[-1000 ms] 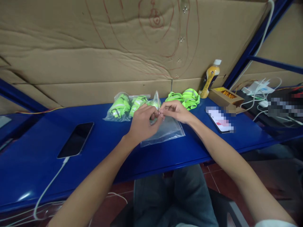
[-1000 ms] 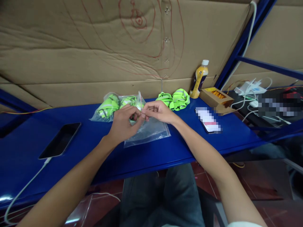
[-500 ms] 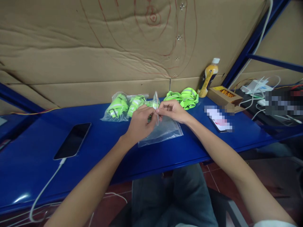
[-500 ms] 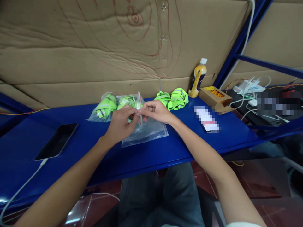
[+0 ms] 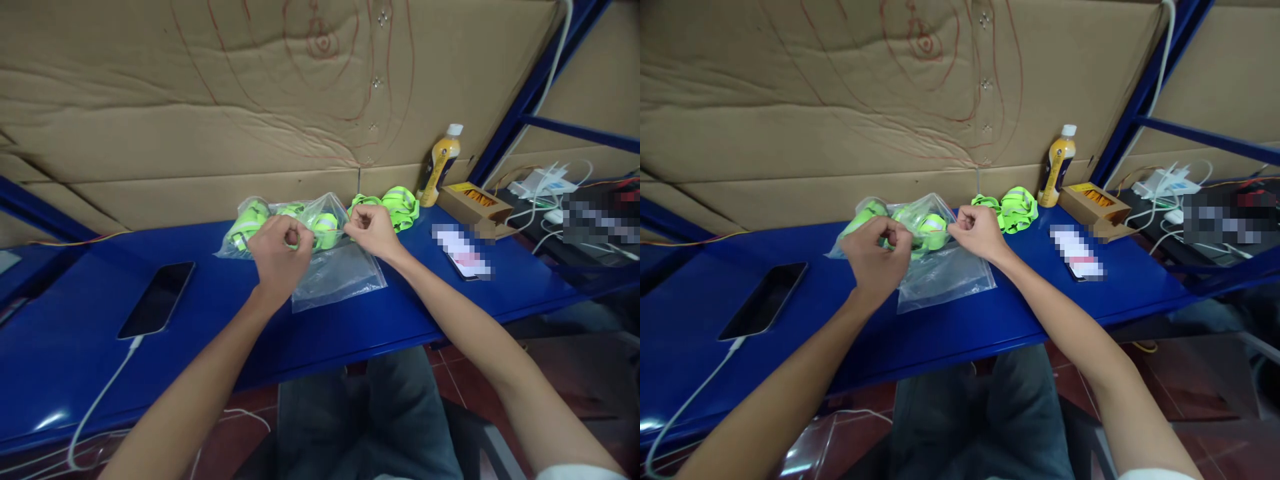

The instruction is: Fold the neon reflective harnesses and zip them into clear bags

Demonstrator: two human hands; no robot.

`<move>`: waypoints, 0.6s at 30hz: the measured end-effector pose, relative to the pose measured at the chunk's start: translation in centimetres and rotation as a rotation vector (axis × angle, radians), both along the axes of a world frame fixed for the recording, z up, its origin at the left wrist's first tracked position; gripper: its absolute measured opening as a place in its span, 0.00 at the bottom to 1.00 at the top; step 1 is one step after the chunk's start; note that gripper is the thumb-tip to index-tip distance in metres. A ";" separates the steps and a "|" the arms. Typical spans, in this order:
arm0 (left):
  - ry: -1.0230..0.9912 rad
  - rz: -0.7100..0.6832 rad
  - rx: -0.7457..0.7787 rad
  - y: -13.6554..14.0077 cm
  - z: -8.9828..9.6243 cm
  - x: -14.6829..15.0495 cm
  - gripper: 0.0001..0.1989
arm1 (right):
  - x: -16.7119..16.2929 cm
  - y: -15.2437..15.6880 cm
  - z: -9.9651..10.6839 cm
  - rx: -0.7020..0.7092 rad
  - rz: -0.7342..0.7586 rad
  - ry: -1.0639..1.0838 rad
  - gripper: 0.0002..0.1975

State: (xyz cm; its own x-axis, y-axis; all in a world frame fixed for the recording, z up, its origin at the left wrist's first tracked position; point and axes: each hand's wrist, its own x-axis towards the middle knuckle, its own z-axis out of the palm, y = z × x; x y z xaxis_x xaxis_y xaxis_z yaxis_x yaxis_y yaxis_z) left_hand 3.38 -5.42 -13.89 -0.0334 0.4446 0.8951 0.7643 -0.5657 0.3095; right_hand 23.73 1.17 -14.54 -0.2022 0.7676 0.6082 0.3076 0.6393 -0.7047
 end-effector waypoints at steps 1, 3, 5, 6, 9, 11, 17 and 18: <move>0.008 -0.004 0.008 0.0 -0.1 0.1 0.12 | 0.2 -0.3 0.3 0.122 -0.035 -0.054 0.08; 0.053 -0.016 0.033 0.0 -0.3 0.4 0.13 | 0.5 -0.9 0.9 0.348 0.000 -0.194 0.09; 0.082 -0.018 0.051 -0.1 -0.4 0.7 0.13 | 0.8 -1.6 1.4 0.482 0.105 -0.377 0.14; 0.082 -0.022 0.052 -0.2 -0.4 0.8 0.12 | 0.9 -1.8 1.6 0.504 0.139 -0.466 0.15; 0.076 -0.088 0.015 -0.7 -0.1 1.1 0.12 | 0.9 -2.4 1.9 0.494 0.112 -0.653 0.21; 0.089 -0.163 -0.022 -1.1 0.1 1.4 0.12 | 0.5 -2.7 1.7 0.481 0.065 -0.708 0.22; 0.120 -0.340 0.011 -2.1 0.5 2.1 0.08 | -1.6 -3.6 -0.2 0.426 0.058 -0.658 0.18; 0.114 -0.354 0.027 -2.2 0.6 2.2 0.08 | -2.0 -3.6 -0.7 0.409 0.085 -0.612 0.19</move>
State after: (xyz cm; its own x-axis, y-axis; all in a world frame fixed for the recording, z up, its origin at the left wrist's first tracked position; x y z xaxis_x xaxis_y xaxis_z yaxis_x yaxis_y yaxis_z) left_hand 5.63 -7.63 -13.33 0.2188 0.3873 0.8956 0.5485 -0.8079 0.2154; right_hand 21.72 -2.47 -15.21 -0.6452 0.4705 0.6019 0.5068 0.8532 -0.1235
